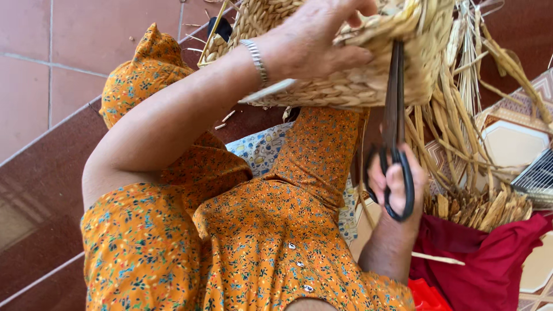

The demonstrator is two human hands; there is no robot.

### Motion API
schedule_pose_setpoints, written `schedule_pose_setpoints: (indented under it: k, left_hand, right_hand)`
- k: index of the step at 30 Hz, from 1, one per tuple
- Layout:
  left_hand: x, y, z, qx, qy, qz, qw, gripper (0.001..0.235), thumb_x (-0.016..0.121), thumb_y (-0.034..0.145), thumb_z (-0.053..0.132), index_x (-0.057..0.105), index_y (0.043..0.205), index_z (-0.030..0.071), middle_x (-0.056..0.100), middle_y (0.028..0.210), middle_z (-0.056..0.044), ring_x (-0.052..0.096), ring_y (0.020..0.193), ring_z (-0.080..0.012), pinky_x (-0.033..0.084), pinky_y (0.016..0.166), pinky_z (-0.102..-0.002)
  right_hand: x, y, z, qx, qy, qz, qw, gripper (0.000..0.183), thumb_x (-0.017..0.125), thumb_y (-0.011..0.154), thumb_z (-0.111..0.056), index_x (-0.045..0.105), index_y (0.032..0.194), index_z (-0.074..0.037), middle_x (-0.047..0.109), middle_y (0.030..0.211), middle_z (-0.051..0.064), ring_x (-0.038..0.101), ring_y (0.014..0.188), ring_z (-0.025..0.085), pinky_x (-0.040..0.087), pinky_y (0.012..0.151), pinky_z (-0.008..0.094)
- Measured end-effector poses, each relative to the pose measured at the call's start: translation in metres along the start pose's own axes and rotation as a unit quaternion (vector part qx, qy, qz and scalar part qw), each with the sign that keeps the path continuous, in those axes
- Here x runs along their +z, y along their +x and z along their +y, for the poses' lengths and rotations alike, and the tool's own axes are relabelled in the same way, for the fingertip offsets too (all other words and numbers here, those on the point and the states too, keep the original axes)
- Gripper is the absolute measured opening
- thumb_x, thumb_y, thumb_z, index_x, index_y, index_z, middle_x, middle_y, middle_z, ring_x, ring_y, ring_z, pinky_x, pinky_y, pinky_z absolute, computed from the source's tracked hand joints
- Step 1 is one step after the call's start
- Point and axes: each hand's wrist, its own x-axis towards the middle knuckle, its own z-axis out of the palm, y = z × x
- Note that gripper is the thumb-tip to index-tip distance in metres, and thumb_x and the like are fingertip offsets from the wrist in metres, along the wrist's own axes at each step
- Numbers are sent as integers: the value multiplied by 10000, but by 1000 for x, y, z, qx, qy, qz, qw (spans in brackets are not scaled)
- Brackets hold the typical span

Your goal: The person weaves a rectangular basket using dried plant fibers, interlacing strands by hand and trimming excess material with scissors. The person rotates the basket to work on different sides and finishes by cutting protruding fibers.

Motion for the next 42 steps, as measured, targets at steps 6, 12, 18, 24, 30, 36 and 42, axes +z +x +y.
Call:
schedule_pose_setpoints:
  k: [6,12,18,24,30,36,42]
  left_hand:
    - [-54,-113,30,-94,-131,266,951,132,704,1024,82,660,1135,26,714,1103,-91,692,1011,-169,583,910,-301]
    - [24,-205,-31,-225,-312,511,769,451,688,1011,-20,511,1423,30,565,1315,-88,583,1203,-191,520,1084,-341]
    - [93,-259,-163,-466,-273,500,677,709,663,952,431,346,1485,87,550,1411,-121,494,1319,-238,379,1136,-403]
    - [115,-242,-192,-517,-438,375,632,930,396,827,795,327,1526,187,426,1482,-38,353,1382,-265,217,1086,-584]
    - [64,-227,-165,-413,-396,430,698,840,631,849,626,431,1460,86,554,1346,-120,540,1159,-288,419,942,-490]
    - [-31,-276,-97,-278,-233,546,755,520,757,1026,167,482,1431,-8,636,1313,-165,626,1167,-205,540,1059,-353]
    - [-65,-348,-56,-414,143,448,779,520,754,1081,157,470,1469,-40,625,1385,-198,636,1269,-264,527,1128,-394]
  right_hand:
    - [-35,-24,7,-181,-115,182,960,454,698,986,-154,499,1322,79,653,1080,108,505,501,88,401,437,215]
    - [-74,41,28,-252,-283,258,889,491,701,1185,-182,438,1579,-54,639,1113,116,616,940,146,555,806,282]
    - [-94,104,57,-324,-405,208,829,632,685,1167,-361,337,1667,-193,621,1506,188,648,1401,218,538,1129,414]
    - [-95,130,53,-275,-382,203,859,754,845,1106,-357,374,1616,-66,655,1496,228,700,1340,287,596,1048,423]
    - [-70,160,15,-241,-321,139,905,677,904,1119,-272,485,1576,0,685,1385,191,651,1290,258,515,1127,372]
    - [-9,210,11,-172,-264,72,946,706,913,1081,-303,506,1553,28,704,1357,160,646,1225,204,540,1070,313]
    - [29,229,76,-55,-157,27,986,621,867,992,-188,547,1478,30,696,1304,80,683,1220,140,592,911,239]
